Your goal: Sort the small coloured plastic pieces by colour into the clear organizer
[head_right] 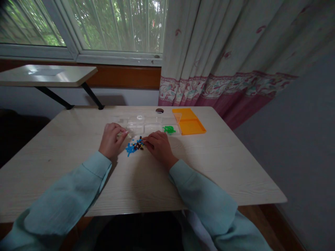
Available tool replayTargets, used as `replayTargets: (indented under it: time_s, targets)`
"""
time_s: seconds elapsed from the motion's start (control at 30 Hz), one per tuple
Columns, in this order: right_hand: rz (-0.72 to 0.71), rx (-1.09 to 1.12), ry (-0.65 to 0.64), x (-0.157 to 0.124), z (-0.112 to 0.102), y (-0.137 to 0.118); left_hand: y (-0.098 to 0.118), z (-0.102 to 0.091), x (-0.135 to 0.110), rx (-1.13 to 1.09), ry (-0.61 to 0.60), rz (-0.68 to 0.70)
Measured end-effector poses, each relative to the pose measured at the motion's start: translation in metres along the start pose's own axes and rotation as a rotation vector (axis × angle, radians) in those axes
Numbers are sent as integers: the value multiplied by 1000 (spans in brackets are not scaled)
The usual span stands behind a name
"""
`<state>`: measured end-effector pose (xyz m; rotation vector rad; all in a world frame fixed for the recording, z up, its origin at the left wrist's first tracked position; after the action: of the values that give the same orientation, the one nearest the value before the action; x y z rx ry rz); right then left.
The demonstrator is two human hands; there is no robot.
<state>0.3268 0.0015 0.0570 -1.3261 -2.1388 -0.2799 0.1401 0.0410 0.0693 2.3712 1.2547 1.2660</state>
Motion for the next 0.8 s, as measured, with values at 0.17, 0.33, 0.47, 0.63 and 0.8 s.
replayTargets:
  time_s: [0.17,0.33,0.47,0.63,0.8]
  targets:
    - [98,-2,21,0,-4,30,-57,-29,0,243,129,-76]
    - [139,-18,-1,0,0,41,-71,-28,-1,287,124,-114]
    - [107,3,-53,0,7,37,-71,-26,0,227,129,-143]
    - [82,28,-114,0,9,36,-69,-26,0,202,122,-129]
    - [13,20,-143,1,6,34,-46,-11,0,141,29,-47]
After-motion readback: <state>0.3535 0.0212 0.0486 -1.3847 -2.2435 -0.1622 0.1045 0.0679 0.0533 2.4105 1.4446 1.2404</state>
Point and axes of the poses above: each hand's wrist, its own x-axis towards the middle knuckle, its own z-axis out of the palm, y = z × x, the point moved 8 cm from there along x, towards the middle knuckle, and after that the axes turned 14 degrees about -x, right-handed, at the moved point
